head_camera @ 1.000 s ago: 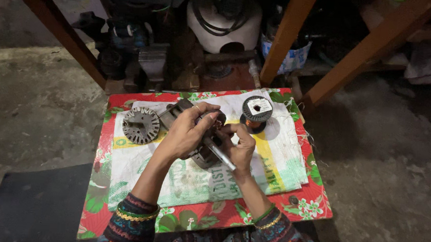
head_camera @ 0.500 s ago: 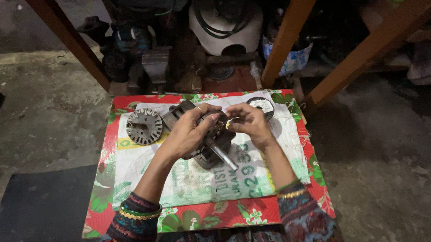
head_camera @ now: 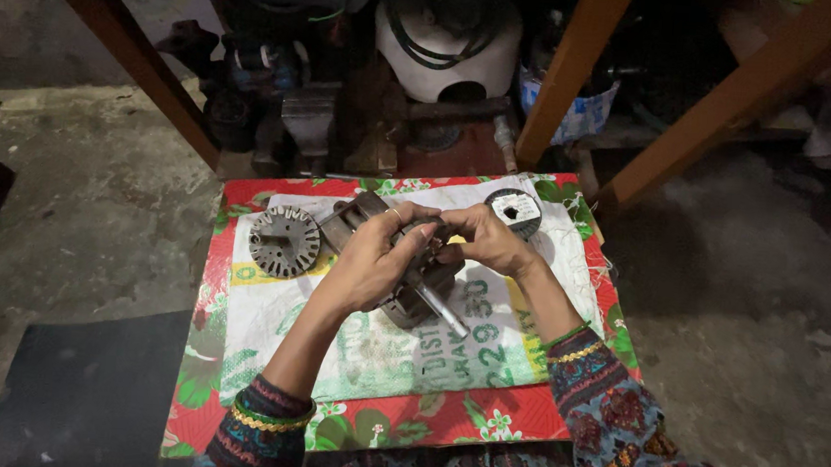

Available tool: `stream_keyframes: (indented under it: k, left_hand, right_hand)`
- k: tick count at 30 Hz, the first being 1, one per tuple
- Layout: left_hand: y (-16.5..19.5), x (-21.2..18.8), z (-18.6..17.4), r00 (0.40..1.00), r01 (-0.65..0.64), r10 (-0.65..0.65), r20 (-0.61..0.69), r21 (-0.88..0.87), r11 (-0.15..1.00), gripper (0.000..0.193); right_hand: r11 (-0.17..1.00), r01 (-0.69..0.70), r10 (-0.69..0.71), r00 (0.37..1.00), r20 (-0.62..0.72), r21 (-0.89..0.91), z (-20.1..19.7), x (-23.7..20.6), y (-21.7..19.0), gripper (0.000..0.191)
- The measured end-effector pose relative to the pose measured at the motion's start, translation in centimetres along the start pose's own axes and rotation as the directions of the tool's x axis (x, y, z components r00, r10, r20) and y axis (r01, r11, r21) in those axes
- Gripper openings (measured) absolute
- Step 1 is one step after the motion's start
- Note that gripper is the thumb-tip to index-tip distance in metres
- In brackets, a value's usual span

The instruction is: The person winds copper wire by hand around the slots of a motor armature, rotating the component and adjusting the wire as they work. They occasionally pause to reposition the armature or pull the wire taut.

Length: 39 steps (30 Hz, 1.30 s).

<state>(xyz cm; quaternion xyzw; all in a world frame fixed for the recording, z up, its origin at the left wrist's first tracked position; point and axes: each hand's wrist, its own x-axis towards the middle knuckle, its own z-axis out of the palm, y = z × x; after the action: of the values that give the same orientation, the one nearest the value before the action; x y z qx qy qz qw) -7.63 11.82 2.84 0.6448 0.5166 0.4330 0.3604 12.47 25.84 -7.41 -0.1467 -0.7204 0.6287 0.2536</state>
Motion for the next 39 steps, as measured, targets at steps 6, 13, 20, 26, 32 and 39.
stream_keyframes:
  k: [6,13,20,26,32,39]
  left_hand:
    - [0.4,-0.3,0.1,1.0,0.018,-0.017,-0.023,0.03,0.999,0.036]
    - [1.0,-0.4,0.2,0.999,0.0,0.002,-0.04,0.046,0.999,0.035]
    - [0.6,-0.2,0.1,0.999,-0.042,0.043,-0.028,0.029,0.999,0.035]
    - [0.1,0.2,-0.1,1.0,-0.014,0.014,-0.014,0.009,1.0,0.036]
    - [-0.2,0.3,0.0,1.0,0.024,-0.023,0.009,-0.016,1.0,0.035]
    - [0.0,-0.2,0.0,0.999,-0.013,0.014,-0.032,0.029,0.999,0.034]
  right_hand:
    - [0.998,-0.021,0.02,1.0,-0.023,-0.062,0.6,-0.1,-0.9,0.04]
    - [0.955,0.007,-0.019,0.999,-0.037,-0.298,1.4,-0.2,-2.7,0.062]
    - [0.952,0.031,-0.022,0.999,0.032,-0.303,1.0,0.5,-3.0,0.055]
    - [0.953,-0.036,0.034,0.999,-0.013,-0.301,1.2,-0.4,-2.6,0.046]
    - [0.998,-0.064,0.065,0.996,0.067,-0.023,-1.4,0.5,-2.8,0.036]
    - [0.98,-0.027,0.065,0.98,0.186,-0.2,-1.2,1.7,-4.1,0.051]
